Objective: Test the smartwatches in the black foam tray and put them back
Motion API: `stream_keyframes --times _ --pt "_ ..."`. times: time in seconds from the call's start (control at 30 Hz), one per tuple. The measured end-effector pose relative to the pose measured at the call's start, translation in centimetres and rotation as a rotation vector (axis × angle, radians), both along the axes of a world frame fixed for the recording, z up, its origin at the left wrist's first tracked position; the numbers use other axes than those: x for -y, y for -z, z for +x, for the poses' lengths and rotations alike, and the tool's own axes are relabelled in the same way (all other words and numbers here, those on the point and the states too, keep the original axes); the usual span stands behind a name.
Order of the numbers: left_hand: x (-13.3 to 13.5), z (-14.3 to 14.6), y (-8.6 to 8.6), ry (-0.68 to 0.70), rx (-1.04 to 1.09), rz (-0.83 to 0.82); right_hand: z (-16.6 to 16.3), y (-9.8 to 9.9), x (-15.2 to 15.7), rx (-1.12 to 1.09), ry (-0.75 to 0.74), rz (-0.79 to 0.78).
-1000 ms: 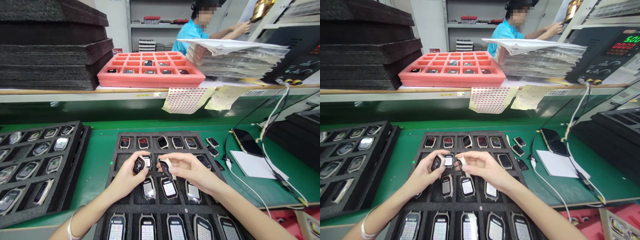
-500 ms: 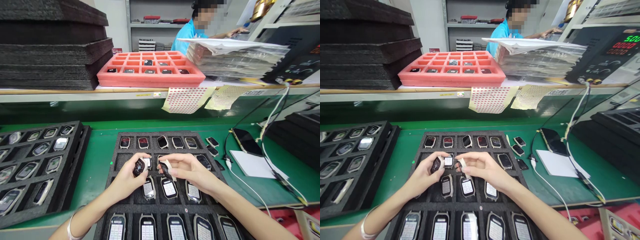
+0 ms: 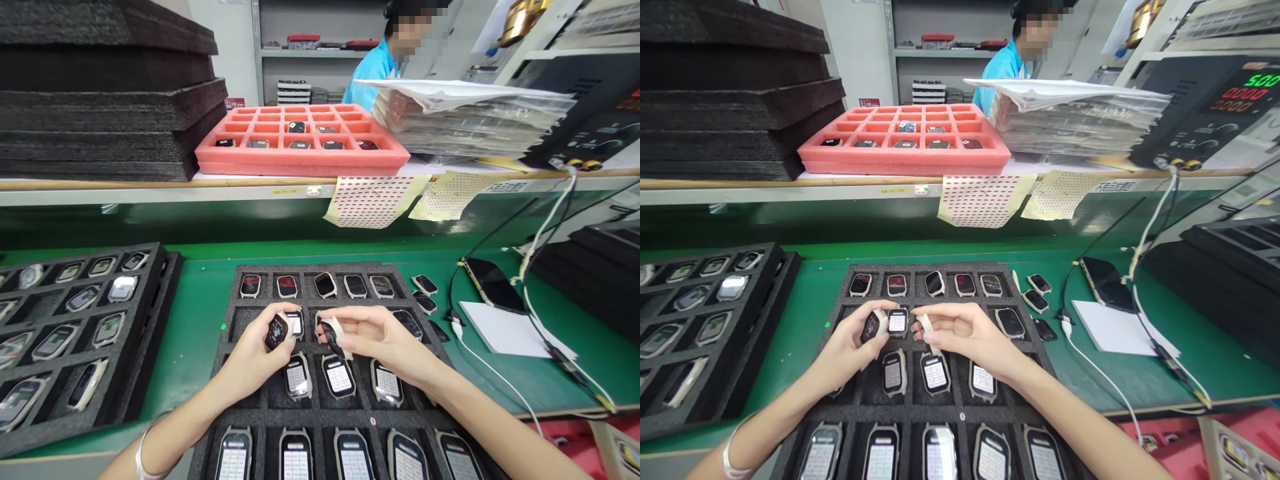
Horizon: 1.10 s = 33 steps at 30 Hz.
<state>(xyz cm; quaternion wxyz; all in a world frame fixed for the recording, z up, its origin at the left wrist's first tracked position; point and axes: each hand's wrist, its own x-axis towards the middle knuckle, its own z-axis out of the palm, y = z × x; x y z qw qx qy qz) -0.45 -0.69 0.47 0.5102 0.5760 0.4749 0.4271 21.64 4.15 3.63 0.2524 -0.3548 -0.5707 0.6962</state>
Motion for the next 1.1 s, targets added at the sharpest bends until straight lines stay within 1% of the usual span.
stream_keyframes --times 0.1,0.2,0.3,0.47,0.6,0.8,1.0,1.1 --pt "-0.03 0.02 -0.19 0.007 -0.01 0.025 0.01 0.02 0.01 -0.009 -0.001 0.003" --pt "0.0 0.07 -0.12 -0.017 0.029 -0.009 -0.01 0.04 0.06 -0.014 -0.001 -0.004" --pt "0.02 0.09 0.13 -0.009 0.052 -0.031 -0.01 0.07 0.05 -0.012 -0.013 0.0" --pt "-0.11 0.02 0.29 -0.025 -0.01 0.016 0.02 0.23 -0.02 -0.012 -0.03 0.013" --pt "-0.13 -0.04 0.19 0.007 -0.038 0.06 0.02 0.31 0.06 -0.002 -0.005 0.021" --pt "0.02 -0.07 0.28 -0.022 -0.027 0.046 -0.09 0.33 0.06 -0.017 -0.002 0.006" --pt "-0.05 -0.14 0.45 0.009 -0.047 0.062 -0.02 0.25 0.03 -0.021 0.013 0.007" --pt "-0.06 -0.08 0.45 -0.017 -0.028 0.043 0.05 0.18 0.03 -0.029 0.01 0.006"
